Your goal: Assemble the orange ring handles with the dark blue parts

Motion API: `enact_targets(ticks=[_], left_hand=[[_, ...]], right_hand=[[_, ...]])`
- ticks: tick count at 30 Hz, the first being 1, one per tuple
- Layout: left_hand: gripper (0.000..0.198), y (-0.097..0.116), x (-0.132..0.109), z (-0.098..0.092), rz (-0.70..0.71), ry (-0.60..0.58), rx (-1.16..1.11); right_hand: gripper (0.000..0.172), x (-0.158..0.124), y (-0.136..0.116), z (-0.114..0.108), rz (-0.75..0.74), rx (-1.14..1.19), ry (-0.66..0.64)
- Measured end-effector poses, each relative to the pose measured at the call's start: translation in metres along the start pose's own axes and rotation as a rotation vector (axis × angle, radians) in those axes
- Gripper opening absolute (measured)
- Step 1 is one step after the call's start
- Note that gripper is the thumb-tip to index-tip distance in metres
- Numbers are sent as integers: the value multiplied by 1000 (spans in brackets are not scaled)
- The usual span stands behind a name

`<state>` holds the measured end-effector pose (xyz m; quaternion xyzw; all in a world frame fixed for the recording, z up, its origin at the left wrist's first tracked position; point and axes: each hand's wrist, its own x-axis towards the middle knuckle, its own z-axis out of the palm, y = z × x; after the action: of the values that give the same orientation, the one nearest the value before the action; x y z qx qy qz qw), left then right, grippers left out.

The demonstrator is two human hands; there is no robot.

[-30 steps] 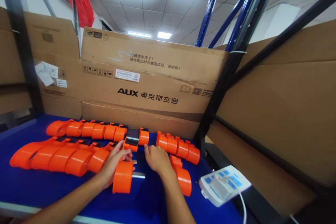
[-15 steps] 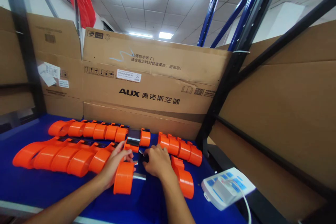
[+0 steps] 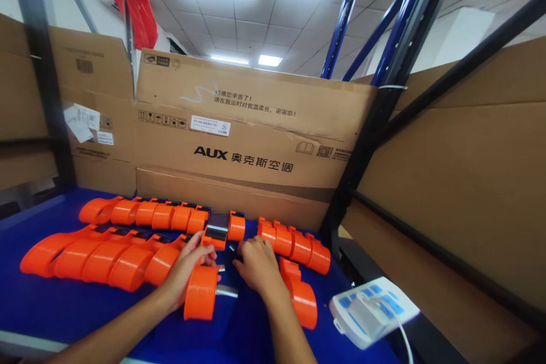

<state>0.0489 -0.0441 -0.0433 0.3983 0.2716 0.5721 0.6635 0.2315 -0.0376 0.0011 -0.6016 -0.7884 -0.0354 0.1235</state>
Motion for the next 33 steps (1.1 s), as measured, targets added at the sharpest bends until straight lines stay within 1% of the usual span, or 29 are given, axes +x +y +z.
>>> enact_targets(ticks=[2,4,7,10,13,17,20,22,24,29,33], left_hand=[[34,-2,2,-1,10,8,19],[38,-4,4,-2,18,30,41],[45,-7,7,-4,32,66,72],[48,-9,9,-4,37,67,104],[48,-10,10,-5,36,62,130],[45,-11,10,-6,34,47,132],[41,-12,9,-6,36,32,135],[39,-12,9,-6,35,27,145],[39,-12,8,-6,35,26,152],[41,-11,9,-6,19,18,139],[44,-10,10,-6,-8,39,131]], right_hand=[[13,1,3,-2,8,121,33],[12,3,4,-3,-10,291,76],[13,4,3,-3,-35,539,203],[17,6,2,0,-29,744,314],[24,9,2,3,-22,921,359],[35,12,3,3,10,1118,358],[42,14,3,5,13,1234,397],[46,15,2,7,5,1280,398],[45,16,2,10,-1,1273,395],[34,15,5,7,-36,1092,472],[34,15,6,2,-50,1014,482]])
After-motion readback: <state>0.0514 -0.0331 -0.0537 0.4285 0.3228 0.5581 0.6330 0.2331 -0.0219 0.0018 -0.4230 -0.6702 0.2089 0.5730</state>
